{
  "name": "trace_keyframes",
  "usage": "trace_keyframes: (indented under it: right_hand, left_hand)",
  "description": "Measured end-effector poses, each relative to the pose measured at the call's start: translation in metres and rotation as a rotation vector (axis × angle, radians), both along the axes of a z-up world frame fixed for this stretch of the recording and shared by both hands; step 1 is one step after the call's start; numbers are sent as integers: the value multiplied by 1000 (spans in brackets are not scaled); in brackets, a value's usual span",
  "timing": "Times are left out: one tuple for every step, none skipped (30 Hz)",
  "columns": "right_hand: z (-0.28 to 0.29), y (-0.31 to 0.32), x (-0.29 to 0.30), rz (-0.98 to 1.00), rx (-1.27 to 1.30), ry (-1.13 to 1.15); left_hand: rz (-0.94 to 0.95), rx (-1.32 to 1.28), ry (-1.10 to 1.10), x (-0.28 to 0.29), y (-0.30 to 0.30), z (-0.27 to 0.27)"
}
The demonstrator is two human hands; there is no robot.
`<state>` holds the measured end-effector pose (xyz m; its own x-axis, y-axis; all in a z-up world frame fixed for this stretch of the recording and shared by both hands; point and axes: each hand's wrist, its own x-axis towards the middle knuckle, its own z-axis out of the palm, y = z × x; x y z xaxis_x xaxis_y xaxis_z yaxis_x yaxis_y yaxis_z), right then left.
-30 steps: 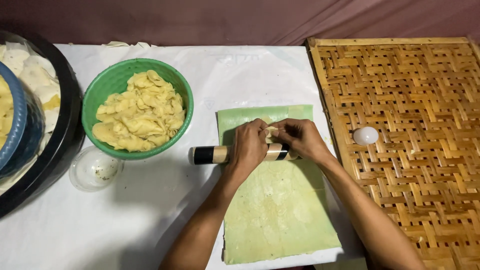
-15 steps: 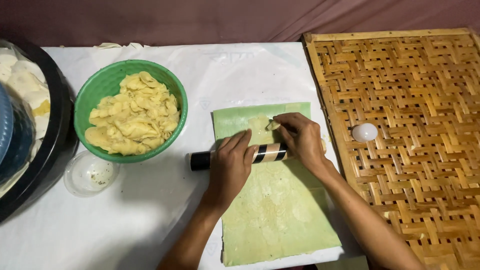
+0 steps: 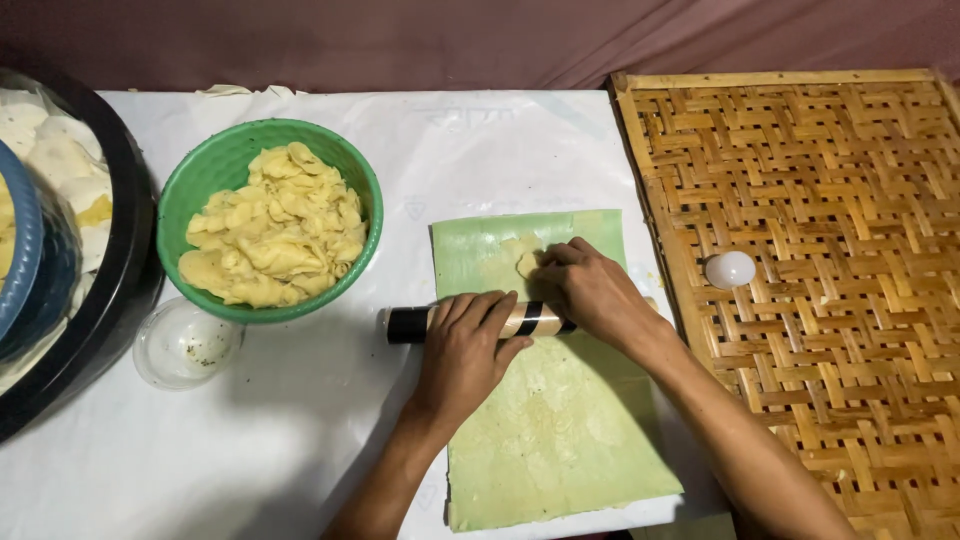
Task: The recorder uses a cylindrical tool to flatten small pieces of dough onto a plastic sheet on a table.
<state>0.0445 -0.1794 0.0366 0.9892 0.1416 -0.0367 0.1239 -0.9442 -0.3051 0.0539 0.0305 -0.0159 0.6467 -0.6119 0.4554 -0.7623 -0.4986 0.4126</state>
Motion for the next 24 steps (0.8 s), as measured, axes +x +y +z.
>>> trace_keyframes:
  right_hand:
    - [3, -2, -2, -2, -1, -1]
    - [7, -3, -3, -15, 28, -15]
    - [11, -4, -4, -29, 58, -29]
    - [6, -10, -6, -24, 55, -32]
    - [1, -16, -8, -68, 79, -66]
    - [-4, -23, -11, -116, 103, -98]
    - [-10, -26, -11, -115, 101, -98]
    - [-16, -29, -11, -146, 47, -152]
    - [-22, -32, -11, -177, -7, -206]
    - [-28, -34, -11, -180, -8, -203]
    - [-34, -36, -11, -139, -38, -253]
    - [-39, -38, -8, -98, -69, -307]
    - [-47, -40, -8, -101, -71, -308]
    - [-56, -41, -7, -90, -81, -335]
    - [-66, -43, -6, -80, -92, -362]
    - [-62, -35, -8, -81, -87, -358]
    - [-60, -29, -8, -76, -147, -443]
    - [-59, -20, -11, -74, -202, -521]
    - [-56, -21, -8, -79, -192, -510]
    - [-55, -21, -9, -70, -210, -479]
    - [-52, -21, -9, -60, -228, -448]
    - [-47, -22, -2, -67, -224, -442]
    - [-42, -24, 5, -91, -212, -325]
    - [-38, -23, 8, -112, -195, -199]
  left_hand:
    - [-2, -1, -1, 0, -1, -2]
    - [0, 45, -52, 0, -1, -4]
    - [3, 91, -103, 1, -1, -6]
    - [8, 89, -106, 2, -3, -7]
    - [5, 89, -135, 4, -5, -8]
    - [-1, 90, -162, 5, -8, -8]
    - [0, 88, -162, 10, -10, -4]
    - [15, 64, -199, 15, -12, 1]
    - [29, 41, -235, 21, -15, 5]
    - [26, 40, -232, 25, -18, 3]
    - [17, 30, -256, 30, -21, 1]
    - [8, 19, -284, 38, -25, 0]
    - [5, 18, -285, 37, -27, -2]
    - [8, 20, -280, 37, -27, -4]
    - [11, 22, -275, 38, -28, -8]
    - [10, 27, -270, 35, -28, -5]
    - [12, 28, -261, 33, -28, -3]
    - [10, 35, -246, 30, -26, -2]
    - [5, 45, -236, 32, -28, -6]
    - [28, 67, -257, 31, -29, -10]
    - [51, 90, -280, 31, -31, -14]
    - [43, 94, -275, 34, -35, -7]
    - [73, 95, -272, 38, -39, 0]
    - [103, 102, -260, 38, -41, 6]
